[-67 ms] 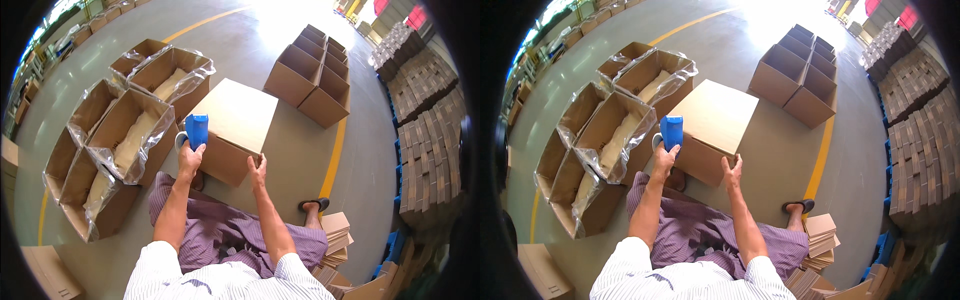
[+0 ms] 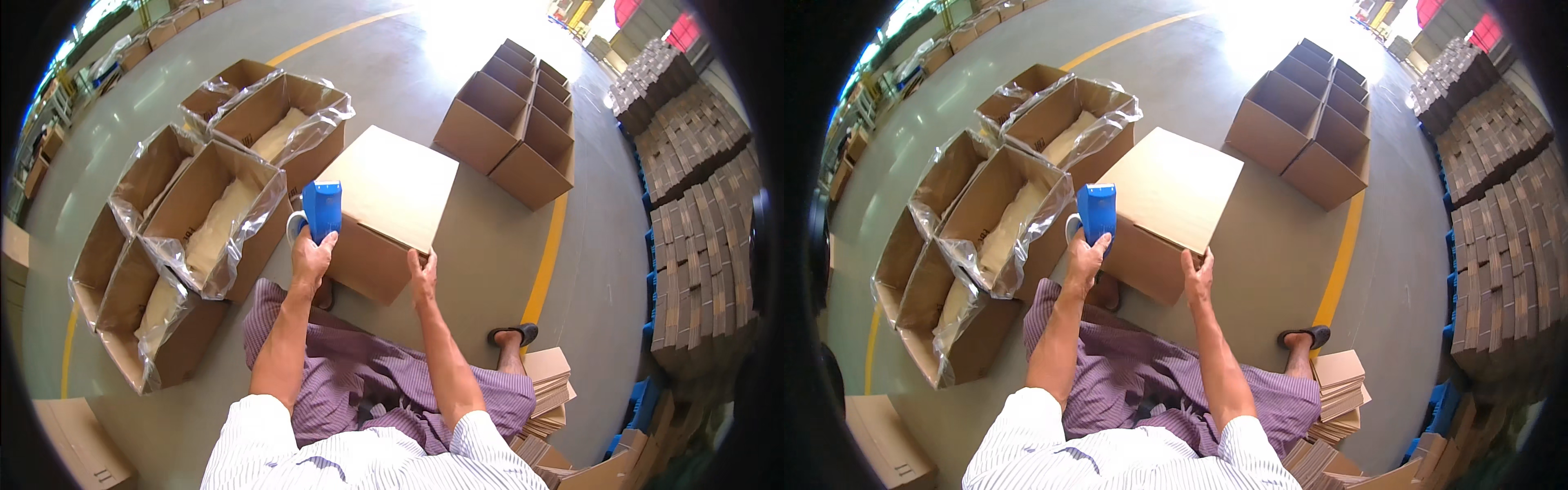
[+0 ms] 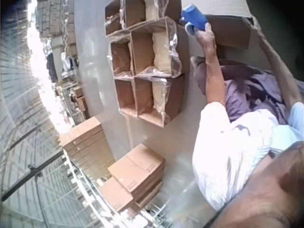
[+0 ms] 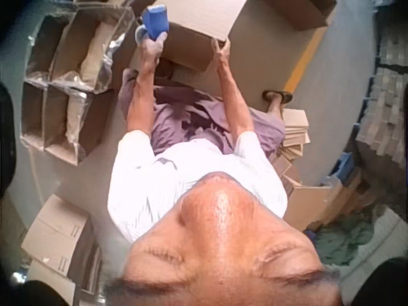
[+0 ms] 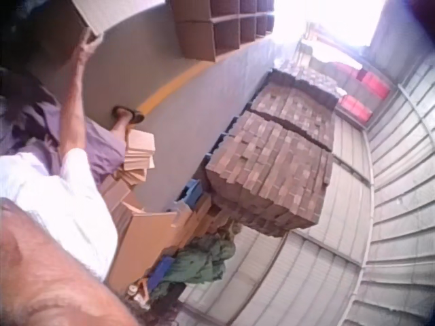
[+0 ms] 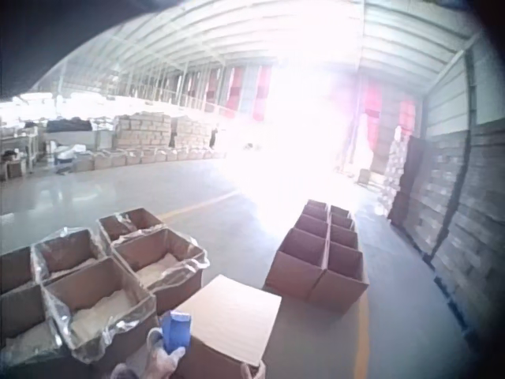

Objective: The person sits on the warehouse floor and assembles flat cardboard sheets into boxes, then seals them with packing tape using a handheld dispenser. The person repeats this process for multiple boxes, placing finished units aside.

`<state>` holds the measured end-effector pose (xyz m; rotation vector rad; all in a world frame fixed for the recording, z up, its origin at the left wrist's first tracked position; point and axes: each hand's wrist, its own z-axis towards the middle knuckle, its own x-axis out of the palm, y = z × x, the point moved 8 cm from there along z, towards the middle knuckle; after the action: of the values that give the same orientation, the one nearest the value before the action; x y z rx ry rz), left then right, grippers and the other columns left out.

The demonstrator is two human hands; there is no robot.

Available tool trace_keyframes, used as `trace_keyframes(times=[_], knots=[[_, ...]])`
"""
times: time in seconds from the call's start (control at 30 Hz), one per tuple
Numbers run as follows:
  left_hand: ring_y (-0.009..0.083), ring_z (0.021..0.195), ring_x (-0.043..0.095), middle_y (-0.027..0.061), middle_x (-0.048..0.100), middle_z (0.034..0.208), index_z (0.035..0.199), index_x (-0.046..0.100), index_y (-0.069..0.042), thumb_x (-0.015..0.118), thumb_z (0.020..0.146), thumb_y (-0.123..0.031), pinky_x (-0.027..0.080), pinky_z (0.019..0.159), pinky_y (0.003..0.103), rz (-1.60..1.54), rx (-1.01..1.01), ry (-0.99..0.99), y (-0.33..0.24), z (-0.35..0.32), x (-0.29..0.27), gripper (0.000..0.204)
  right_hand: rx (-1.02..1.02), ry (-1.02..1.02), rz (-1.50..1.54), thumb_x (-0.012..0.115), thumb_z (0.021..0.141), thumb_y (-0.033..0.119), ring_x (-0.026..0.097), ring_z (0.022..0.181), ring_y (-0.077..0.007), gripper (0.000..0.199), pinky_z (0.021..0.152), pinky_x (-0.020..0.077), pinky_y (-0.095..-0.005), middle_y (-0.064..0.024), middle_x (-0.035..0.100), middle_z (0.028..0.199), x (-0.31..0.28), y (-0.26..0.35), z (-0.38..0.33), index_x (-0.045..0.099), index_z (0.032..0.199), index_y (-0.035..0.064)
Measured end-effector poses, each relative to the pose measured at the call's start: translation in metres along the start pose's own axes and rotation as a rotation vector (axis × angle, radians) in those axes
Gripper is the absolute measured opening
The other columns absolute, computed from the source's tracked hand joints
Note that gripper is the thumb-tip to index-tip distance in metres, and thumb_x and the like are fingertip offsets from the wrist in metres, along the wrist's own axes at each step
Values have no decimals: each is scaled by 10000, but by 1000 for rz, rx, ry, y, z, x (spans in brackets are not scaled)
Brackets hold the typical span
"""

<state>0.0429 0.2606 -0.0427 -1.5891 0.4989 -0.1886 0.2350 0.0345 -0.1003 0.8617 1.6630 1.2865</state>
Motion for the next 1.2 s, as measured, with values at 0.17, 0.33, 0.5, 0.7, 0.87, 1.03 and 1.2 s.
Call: trace_keyframes(times=[0.17,0.33,0.5,0.7,0.87,1.03,1.2], knots=[[216,781,633,115,684,905,1065,628,-1,729,858,-183,502,734,344,-71,107,-80,-47,0,-9,294,282,-91,316,652,926,426,548,933,-140,399,825,469,-321,-33,620,969,-1,-14,42,634,1026,40],[197,772,616,110,680,886,1010,630,4,731,863,-195,497,723,337,-138,132,-202,-56,3,-30,267,256,-128,414,637,952,341,544,903,-112,321,809,461,-301,-10,622,969,-7,12,40,634,1048,35],[222,767,631,144,689,885,1011,631,28,735,863,-221,505,739,360,-104,166,-318,-55,1,-44,308,-49,0,169,600,975,277,548,867,-100,299,793,461,-279,-15,637,940,-52,78,24,633,1095,5],[214,767,630,131,689,889,1030,627,18,732,860,-227,500,733,353,-146,123,-291,-50,-5,-41,316,-420,334,-707,645,896,185,643,905,-258,233,828,493,-360,-96,707,975,-173,79,-30,676,1068,32],[191,731,607,97,664,850,1013,632,-1,726,864,-213,493,692,345,-174,83,-211,-58,-13,-16,276,-513,76,-972,661,880,154,595,1080,-304,241,979,443,-401,-173,647,1149,-299,39,-35,676,1086,29],[187,717,594,100,656,869,1002,632,-6,731,870,-221,492,664,352,-231,87,-121,-61,-15,7,271,48,-477,-742,663,897,475,541,1154,-304,779,986,430,-434,-181,577,1246,-326,-53,-52,330,1449,39],[213,811,631,135,676,966,1070,627,22,729,873,-212,513,738,349,-254,57,-80,-51,-17,15,322,226,-423,-235,780,774,484,281,1411,-380,1122,1139,276,-471,-283,222,1533,-199,-75,-72,98,1512,-15]])
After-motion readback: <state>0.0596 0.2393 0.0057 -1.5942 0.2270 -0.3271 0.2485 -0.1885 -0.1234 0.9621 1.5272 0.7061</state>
